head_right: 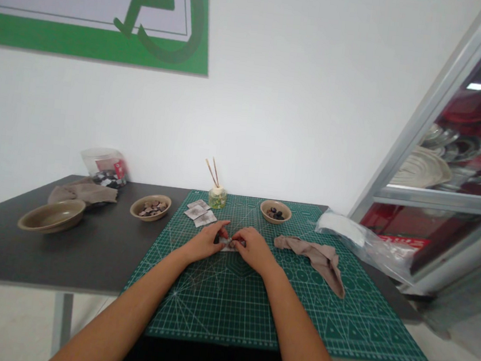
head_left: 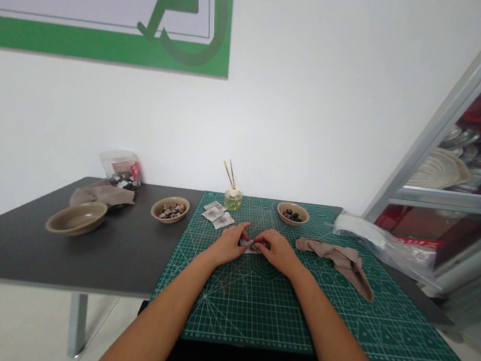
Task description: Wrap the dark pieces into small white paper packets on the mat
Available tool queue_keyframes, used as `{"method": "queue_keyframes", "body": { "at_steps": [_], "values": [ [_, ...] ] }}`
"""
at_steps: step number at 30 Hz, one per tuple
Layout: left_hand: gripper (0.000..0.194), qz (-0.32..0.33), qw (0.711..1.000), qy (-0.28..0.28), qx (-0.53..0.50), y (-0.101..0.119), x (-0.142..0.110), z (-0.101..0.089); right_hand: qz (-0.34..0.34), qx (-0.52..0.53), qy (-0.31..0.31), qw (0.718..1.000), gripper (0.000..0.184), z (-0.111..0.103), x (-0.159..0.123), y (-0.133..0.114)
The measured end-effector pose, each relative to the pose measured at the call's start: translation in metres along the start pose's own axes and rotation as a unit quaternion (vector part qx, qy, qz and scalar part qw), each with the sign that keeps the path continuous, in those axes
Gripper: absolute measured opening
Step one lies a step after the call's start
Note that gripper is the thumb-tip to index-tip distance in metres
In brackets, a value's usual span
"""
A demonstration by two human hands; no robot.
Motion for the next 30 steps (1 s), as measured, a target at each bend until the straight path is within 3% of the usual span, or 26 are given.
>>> {"method": "queue_keyframes", "body": {
  "at_steps": [7, 19, 25, 30],
  "values": [
    [0.061, 0.006, 1.000, 0.004, -0.002, 0.000, 0.000, 0.000, 0.006, -0.040, 0.031, 0.999, 0.010, -0.011, -0.005, 0.009],
    [0.059, 0.005, 1.000, 0.005, -0.007, 0.001, -0.001, 0.000, -0.028, -0.028, 0.002, 0.999, 0.006, -0.002, -0.004, 0.001],
    [0.060, -0.001, 1.000, 0.003, -0.001, 0.002, -0.001, -0.001, -0.014, -0.066, 0.028, 0.997, 0.007, -0.008, -0.004, 0.005],
    [0.061, -0.002, 1.000, 0.001, 0.002, 0.000, 0.000, 0.000, -0.047, -0.048, 0.006, 0.998, 0.016, -0.003, -0.004, -0.002]
  ]
}}
Point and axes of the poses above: each hand's wrist, its own x-axis towards the middle knuckle, its own z-axis out of the palm, y = z × x, the point moved 9 cm from there along x, towards the middle knuckle, and after that the axes turned 12 degrees about -z, right-handed, at the moved point
